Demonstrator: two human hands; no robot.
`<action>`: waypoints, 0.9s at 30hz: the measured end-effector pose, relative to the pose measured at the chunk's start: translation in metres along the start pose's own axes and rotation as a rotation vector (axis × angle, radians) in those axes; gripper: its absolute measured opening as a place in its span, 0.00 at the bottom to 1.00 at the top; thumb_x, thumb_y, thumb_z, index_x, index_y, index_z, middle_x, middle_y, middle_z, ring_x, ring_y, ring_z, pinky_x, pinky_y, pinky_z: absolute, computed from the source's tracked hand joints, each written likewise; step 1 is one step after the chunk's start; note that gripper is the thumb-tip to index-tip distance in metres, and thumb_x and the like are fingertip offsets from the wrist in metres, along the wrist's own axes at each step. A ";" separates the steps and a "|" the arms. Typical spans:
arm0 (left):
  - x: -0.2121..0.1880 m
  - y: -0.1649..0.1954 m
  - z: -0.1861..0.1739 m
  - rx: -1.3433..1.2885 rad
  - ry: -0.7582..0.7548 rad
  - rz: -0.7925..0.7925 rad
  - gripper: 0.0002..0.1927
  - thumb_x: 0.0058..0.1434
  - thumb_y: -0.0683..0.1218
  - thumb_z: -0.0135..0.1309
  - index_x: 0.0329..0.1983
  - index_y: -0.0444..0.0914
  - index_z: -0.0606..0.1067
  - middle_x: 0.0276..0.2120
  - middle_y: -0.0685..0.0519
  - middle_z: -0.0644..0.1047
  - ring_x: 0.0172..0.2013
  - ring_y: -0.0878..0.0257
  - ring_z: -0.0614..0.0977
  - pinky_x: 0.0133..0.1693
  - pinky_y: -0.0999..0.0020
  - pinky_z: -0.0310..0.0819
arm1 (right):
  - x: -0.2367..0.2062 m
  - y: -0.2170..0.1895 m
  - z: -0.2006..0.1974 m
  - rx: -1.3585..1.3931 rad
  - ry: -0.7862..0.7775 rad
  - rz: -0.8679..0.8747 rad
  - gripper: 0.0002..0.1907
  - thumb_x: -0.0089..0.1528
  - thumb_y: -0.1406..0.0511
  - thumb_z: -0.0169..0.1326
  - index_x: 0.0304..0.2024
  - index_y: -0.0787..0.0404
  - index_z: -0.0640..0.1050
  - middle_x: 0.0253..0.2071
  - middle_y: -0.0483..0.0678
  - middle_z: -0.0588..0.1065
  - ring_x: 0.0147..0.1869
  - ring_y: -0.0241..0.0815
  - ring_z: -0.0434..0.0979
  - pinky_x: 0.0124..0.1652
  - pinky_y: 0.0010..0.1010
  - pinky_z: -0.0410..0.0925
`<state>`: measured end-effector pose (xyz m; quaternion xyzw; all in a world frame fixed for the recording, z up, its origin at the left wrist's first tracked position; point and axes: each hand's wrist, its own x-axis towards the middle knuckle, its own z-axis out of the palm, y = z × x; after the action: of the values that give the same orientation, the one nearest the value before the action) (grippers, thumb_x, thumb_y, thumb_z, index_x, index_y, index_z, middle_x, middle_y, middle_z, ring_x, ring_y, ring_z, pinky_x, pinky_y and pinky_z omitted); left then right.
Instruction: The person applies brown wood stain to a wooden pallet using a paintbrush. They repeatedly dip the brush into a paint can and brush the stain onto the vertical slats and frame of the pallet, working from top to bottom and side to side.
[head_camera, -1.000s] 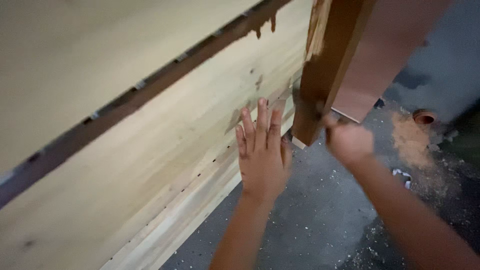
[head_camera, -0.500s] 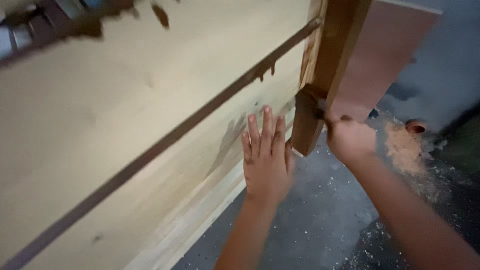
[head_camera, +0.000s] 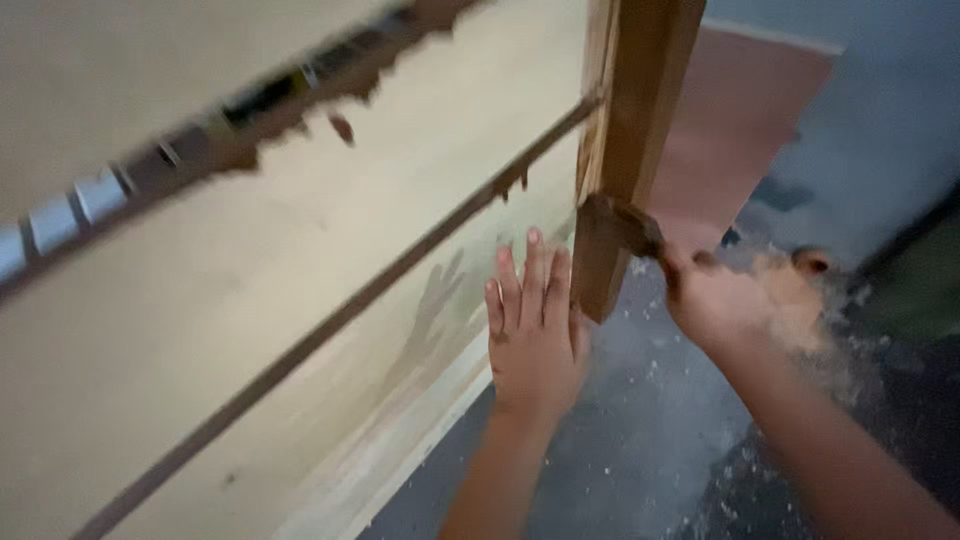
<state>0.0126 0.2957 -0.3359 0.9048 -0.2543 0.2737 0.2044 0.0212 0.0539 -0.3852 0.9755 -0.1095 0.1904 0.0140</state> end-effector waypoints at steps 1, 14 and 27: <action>0.003 0.002 -0.006 0.002 0.006 -0.004 0.33 0.66 0.47 0.47 0.75 0.39 0.60 0.78 0.47 0.48 0.76 0.40 0.48 0.71 0.40 0.44 | 0.001 0.003 -0.014 -0.001 0.048 -0.030 0.09 0.67 0.59 0.49 0.48 0.45 0.77 0.37 0.54 0.79 0.28 0.57 0.80 0.28 0.48 0.73; 0.040 0.003 -0.042 -0.008 0.116 0.000 0.33 0.68 0.47 0.47 0.77 0.41 0.58 0.79 0.48 0.48 0.77 0.39 0.46 0.73 0.40 0.43 | 0.059 -0.028 -0.067 -0.028 0.279 -0.013 0.08 0.69 0.60 0.51 0.50 0.50 0.74 0.36 0.57 0.77 0.21 0.53 0.77 0.18 0.42 0.69; 0.031 -0.001 -0.085 0.006 0.033 -0.030 0.31 0.68 0.48 0.44 0.75 0.37 0.60 0.78 0.45 0.47 0.76 0.40 0.45 0.72 0.43 0.39 | 0.024 -0.033 -0.063 0.048 -0.126 0.147 0.14 0.71 0.55 0.43 0.55 0.51 0.69 0.32 0.56 0.79 0.27 0.56 0.82 0.24 0.47 0.74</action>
<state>0.0024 0.3286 -0.2522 0.9045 -0.2364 0.2862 0.2098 0.0267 0.0859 -0.3176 0.9749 -0.1767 0.1320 -0.0304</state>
